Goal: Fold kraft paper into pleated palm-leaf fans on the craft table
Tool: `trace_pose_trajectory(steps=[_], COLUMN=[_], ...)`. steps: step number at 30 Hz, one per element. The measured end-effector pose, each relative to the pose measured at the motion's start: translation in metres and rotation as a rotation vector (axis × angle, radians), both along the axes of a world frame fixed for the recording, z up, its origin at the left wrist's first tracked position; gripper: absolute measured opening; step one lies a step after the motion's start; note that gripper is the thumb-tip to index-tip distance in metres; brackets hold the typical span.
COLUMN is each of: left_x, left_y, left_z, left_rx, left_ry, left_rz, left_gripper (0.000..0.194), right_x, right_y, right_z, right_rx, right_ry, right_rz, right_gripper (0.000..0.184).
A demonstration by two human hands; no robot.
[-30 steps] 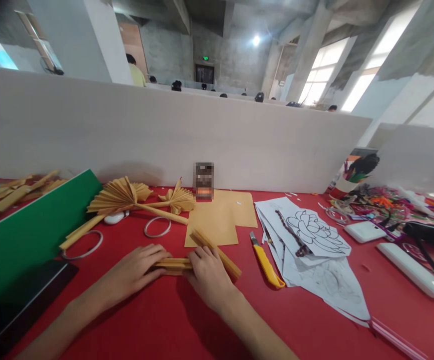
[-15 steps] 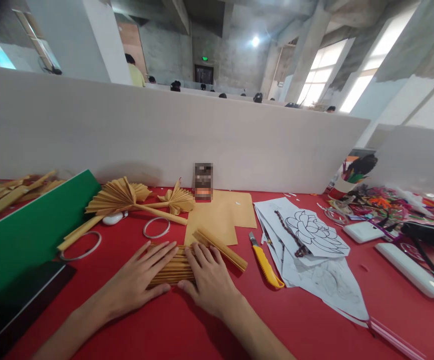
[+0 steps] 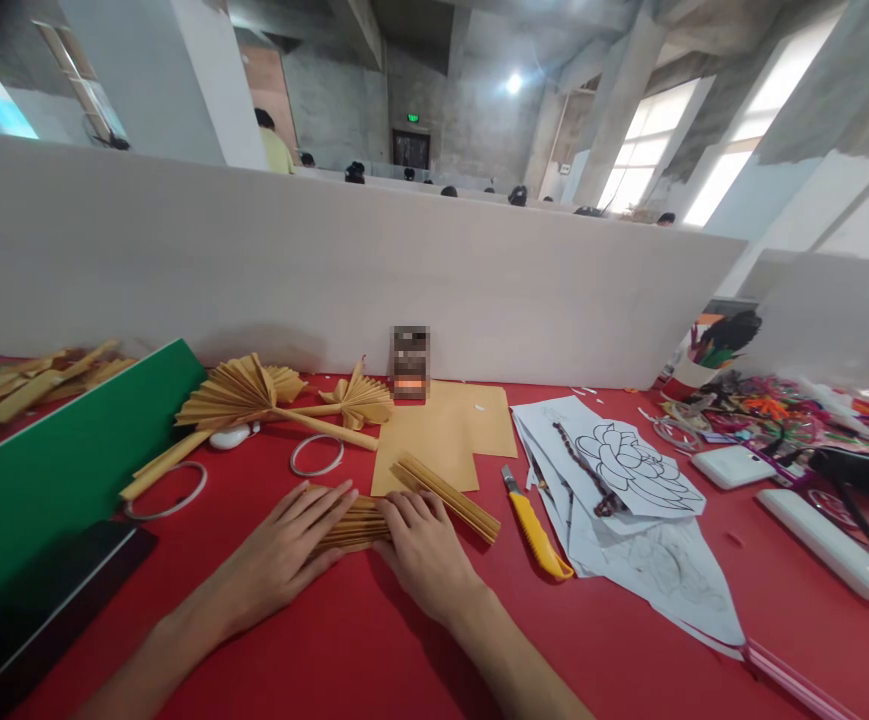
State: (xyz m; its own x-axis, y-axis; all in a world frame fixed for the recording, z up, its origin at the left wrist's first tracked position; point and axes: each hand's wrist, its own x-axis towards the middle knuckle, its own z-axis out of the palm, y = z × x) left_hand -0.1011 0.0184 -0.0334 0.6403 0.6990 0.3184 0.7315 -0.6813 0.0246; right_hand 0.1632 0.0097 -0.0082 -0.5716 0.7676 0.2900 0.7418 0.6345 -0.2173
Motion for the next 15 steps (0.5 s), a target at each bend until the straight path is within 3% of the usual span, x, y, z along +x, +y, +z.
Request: trace_pose_trajectory(steps=[9, 15], left_x=[0.002, 0.005], left_y=[0.002, -0.003], left_z=[-0.004, 0.001], left_rx=[0.069, -0.035], left_ry=[-0.046, -0.186], left_rz=[-0.03, -0.036], left_gripper=[0.048, 0.044], right_x=[-0.002, -0.006], right_y=[0.002, 0.0], right_z=[-0.01, -0.013], right_rx=[-0.059, -0.078], right_ry=[0.111, 0.198], right_rz=[-0.027, -0.031], right_gripper=[0.013, 0.015])
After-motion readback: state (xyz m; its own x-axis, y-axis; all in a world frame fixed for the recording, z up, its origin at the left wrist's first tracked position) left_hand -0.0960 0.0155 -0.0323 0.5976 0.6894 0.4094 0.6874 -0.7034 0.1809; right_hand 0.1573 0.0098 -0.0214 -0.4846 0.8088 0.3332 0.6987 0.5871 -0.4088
